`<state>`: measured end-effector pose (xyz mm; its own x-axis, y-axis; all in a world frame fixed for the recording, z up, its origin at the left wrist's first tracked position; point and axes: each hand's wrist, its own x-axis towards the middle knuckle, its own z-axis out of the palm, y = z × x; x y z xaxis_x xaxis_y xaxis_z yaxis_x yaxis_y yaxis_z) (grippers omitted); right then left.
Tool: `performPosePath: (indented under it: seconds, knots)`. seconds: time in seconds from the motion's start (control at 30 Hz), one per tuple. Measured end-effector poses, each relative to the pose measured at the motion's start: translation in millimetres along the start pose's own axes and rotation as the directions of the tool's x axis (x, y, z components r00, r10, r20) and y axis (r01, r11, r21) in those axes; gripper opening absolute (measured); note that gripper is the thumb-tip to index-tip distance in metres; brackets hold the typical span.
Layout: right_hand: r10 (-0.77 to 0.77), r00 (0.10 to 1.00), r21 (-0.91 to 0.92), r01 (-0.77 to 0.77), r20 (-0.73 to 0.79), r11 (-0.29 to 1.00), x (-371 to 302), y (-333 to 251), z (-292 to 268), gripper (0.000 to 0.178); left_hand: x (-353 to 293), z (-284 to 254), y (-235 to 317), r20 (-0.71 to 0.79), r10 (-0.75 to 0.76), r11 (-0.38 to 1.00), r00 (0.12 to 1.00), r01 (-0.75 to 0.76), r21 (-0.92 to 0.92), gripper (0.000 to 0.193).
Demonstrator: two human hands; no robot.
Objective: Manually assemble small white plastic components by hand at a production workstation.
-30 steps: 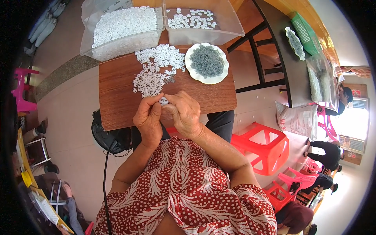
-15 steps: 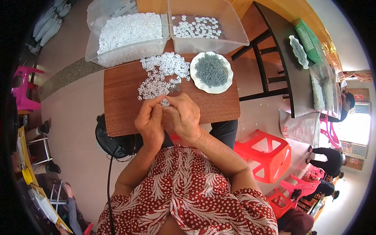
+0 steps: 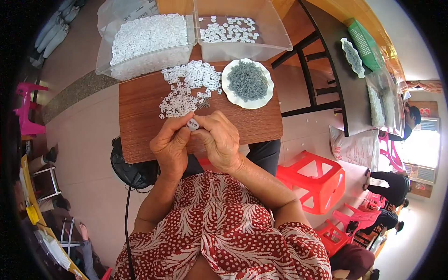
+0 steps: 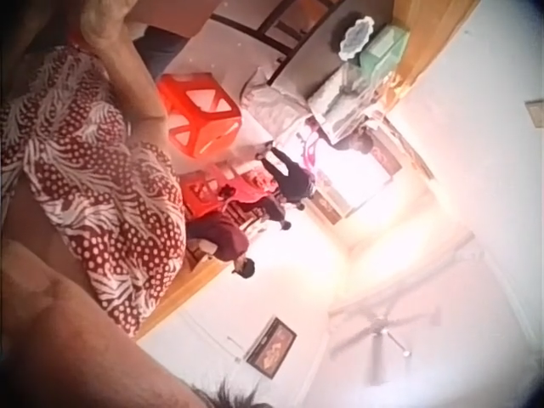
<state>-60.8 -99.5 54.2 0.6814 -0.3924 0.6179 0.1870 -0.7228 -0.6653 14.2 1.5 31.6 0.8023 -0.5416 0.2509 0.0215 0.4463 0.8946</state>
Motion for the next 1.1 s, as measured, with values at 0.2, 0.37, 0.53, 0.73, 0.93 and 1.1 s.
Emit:
performPosePath:
  seconds: [0.2,0.37,0.53,0.73,0.93,1.1]
  knots:
    - [-0.006,1.0,-0.008,0.006,-0.002,1.0,-4,1,1,0.026,-2,4,3,-0.022,0.052,0.992,0.998,-0.049,0.118,0.021]
    - [-0.029,0.999,-0.033,0.029,0.016,0.999,-4,2,0,0.029,-3,5,0,-0.022,0.039,0.997,0.999,-0.037,0.072,0.021]
    - [-0.02,1.0,-0.05,0.02,-0.006,0.999,-6,0,4,0.025,-3,5,2,-0.013,0.042,0.993,0.999,-0.04,0.113,0.02]
    - [-0.016,1.0,-0.043,0.015,-0.024,0.999,-10,0,9,0.023,-6,5,0,-0.028,0.084,0.981,0.996,-0.078,0.178,0.016]
    - [-0.019,1.0,-0.049,0.019,-0.005,0.999,-10,-3,8,0.025,-8,7,1,-0.051,0.046,0.993,0.998,-0.04,0.107,0.013]
    - [0.015,1.0,-0.043,-0.016,-0.026,0.999,-13,-3,9,0.025,-8,10,0,-0.056,0.099,0.984,0.993,-0.09,0.152,0.012]
